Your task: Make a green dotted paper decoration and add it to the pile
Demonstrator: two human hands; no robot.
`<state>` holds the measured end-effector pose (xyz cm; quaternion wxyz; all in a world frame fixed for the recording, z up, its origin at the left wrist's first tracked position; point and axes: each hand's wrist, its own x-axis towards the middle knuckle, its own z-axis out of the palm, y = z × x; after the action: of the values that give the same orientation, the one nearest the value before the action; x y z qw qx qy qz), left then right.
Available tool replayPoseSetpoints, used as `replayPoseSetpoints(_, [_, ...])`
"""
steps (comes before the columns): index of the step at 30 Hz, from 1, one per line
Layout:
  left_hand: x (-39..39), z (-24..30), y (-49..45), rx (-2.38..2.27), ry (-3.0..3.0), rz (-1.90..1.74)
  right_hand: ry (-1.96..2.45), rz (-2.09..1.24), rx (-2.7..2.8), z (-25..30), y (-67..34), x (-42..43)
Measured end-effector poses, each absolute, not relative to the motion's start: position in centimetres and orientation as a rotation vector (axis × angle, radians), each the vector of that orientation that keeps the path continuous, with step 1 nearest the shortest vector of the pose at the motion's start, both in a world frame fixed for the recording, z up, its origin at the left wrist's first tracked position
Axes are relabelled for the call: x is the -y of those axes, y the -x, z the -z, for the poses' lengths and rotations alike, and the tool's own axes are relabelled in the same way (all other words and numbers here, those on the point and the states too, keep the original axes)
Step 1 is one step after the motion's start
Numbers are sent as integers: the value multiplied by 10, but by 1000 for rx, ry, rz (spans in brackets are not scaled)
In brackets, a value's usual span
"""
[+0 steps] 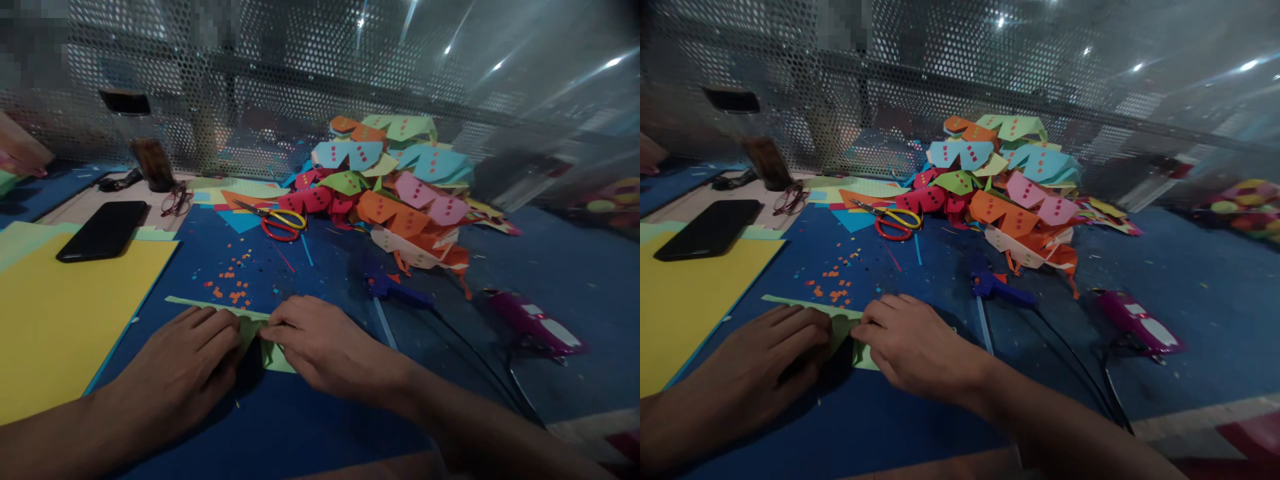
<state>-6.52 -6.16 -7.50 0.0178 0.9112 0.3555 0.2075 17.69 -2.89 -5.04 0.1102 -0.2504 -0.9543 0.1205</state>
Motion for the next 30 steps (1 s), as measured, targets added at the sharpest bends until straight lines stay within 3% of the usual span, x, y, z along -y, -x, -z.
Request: replayPoseSetpoints(30, [63,74,67,-934,-3083,-758,739,-327,2857,44,-174,29])
